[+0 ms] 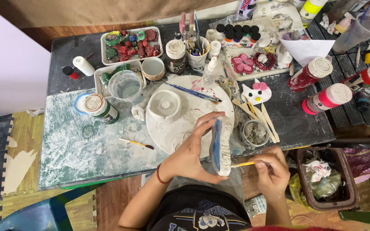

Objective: The person paints a white ceramic figurine with a blue base coat using a paintbrush. They then apply a gray substance to the figurine's surface, smoothing it with their fingers. Finally, they use a small brush to apply a yellow substance to the figurine's details.

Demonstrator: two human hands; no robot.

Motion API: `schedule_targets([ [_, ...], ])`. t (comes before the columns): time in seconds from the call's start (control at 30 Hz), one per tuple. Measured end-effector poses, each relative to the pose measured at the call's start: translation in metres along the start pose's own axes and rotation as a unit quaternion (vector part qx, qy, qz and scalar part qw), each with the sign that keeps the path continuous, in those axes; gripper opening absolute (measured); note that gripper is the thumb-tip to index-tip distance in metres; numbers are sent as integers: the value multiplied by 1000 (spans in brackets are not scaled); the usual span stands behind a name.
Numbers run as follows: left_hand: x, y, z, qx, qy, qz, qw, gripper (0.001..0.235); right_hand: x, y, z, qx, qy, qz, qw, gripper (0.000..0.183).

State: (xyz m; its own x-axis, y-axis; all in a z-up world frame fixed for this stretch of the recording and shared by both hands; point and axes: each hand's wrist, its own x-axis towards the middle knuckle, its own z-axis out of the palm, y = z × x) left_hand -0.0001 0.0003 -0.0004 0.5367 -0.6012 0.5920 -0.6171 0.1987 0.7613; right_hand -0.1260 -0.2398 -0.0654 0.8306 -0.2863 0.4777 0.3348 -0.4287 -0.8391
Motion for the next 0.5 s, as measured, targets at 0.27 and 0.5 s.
schedule_targets([
  [0.27,0,1,1,-21,1,-10,1000,132,-3,25,3,89,18,-44,995,16],
  [0.5,-1,2,5,-28,-13,-26,999,131,-14,12,33,252,2,76,965,13],
])
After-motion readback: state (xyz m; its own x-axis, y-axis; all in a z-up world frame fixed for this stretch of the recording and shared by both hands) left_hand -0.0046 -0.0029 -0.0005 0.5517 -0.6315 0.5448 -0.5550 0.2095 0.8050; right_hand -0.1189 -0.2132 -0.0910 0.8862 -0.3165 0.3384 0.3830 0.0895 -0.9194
